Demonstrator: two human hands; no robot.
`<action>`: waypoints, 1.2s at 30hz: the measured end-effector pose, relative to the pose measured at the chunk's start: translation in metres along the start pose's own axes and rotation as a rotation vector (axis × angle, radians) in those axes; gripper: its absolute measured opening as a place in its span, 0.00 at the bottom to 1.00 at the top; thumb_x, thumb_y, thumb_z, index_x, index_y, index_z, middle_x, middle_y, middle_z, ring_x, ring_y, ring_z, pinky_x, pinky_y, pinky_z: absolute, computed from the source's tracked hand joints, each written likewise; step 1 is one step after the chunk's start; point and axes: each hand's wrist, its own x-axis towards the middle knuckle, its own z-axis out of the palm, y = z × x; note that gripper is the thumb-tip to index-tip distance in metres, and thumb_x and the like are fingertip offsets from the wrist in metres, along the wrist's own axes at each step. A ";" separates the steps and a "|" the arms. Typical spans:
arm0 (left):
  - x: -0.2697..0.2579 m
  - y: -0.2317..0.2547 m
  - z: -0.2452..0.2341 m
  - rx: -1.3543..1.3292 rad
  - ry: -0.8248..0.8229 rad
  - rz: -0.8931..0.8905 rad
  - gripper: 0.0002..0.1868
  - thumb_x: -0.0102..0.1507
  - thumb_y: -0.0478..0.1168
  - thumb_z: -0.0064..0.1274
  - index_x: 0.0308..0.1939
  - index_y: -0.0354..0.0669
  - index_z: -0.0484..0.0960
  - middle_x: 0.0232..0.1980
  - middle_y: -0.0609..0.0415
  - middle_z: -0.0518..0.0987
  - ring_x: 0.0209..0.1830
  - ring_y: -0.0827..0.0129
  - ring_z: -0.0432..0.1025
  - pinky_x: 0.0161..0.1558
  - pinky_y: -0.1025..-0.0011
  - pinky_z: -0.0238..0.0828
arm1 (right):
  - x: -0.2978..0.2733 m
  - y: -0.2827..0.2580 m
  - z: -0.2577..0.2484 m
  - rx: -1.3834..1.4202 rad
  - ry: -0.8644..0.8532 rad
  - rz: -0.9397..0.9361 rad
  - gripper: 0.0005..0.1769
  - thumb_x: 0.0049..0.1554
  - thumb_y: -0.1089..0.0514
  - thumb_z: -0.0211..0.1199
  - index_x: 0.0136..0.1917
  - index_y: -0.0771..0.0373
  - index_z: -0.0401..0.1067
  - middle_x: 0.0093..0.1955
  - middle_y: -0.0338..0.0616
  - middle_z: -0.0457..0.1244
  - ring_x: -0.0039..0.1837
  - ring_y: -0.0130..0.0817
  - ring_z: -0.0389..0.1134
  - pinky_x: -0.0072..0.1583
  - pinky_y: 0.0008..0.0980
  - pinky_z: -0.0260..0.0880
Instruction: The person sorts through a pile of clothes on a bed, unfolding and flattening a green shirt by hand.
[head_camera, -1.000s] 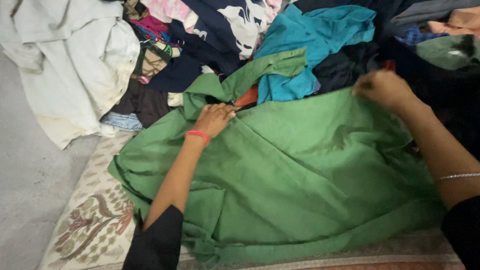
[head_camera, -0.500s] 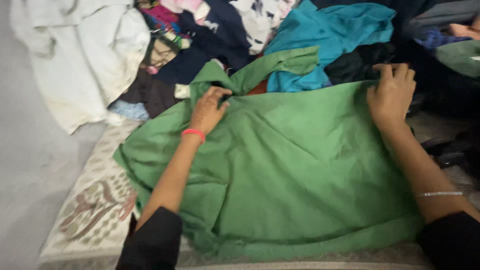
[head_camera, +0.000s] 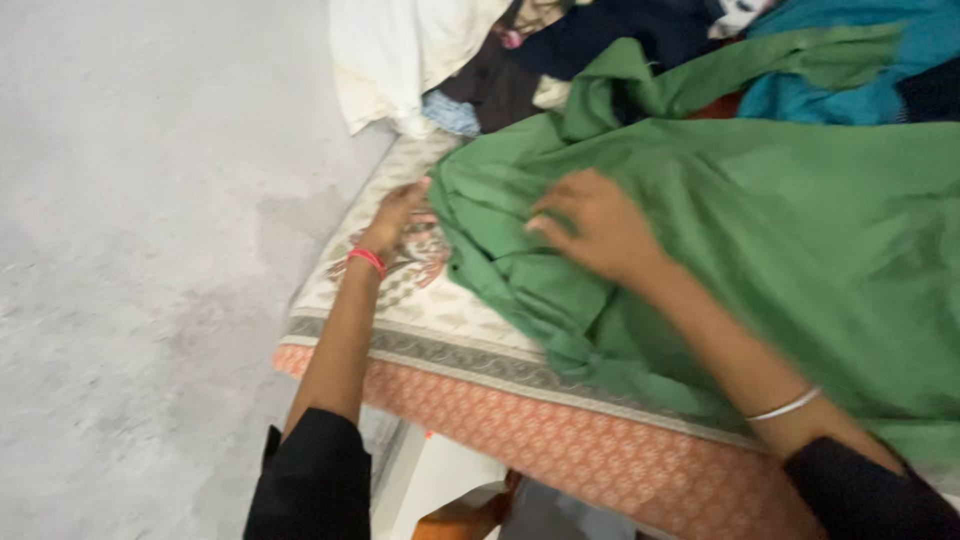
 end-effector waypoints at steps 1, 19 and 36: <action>-0.004 0.002 0.000 -0.042 -0.093 -0.057 0.39 0.59 0.67 0.53 0.64 0.46 0.72 0.54 0.57 0.79 0.50 0.68 0.75 0.47 0.64 0.74 | 0.007 -0.021 0.015 0.041 -0.066 -0.024 0.17 0.57 0.45 0.67 0.48 0.61 0.79 0.51 0.48 0.66 0.57 0.51 0.65 0.60 0.47 0.63; 0.024 0.053 0.029 0.030 -0.126 0.257 0.21 0.65 0.53 0.56 0.48 0.38 0.87 0.39 0.57 0.81 0.36 0.72 0.71 0.40 0.70 0.70 | 0.046 -0.079 0.049 0.506 -0.274 0.477 0.17 0.57 0.47 0.68 0.53 0.59 0.80 0.47 0.44 0.72 0.47 0.33 0.74 0.52 0.32 0.73; 0.034 0.035 0.027 0.224 -0.038 0.489 0.12 0.62 0.39 0.57 0.46 0.36 0.85 0.39 0.50 0.85 0.36 0.69 0.77 0.45 0.69 0.72 | 0.020 -0.103 0.043 0.815 -0.368 0.314 0.13 0.57 0.62 0.62 0.55 0.65 0.78 0.52 0.46 0.71 0.51 0.41 0.72 0.57 0.38 0.69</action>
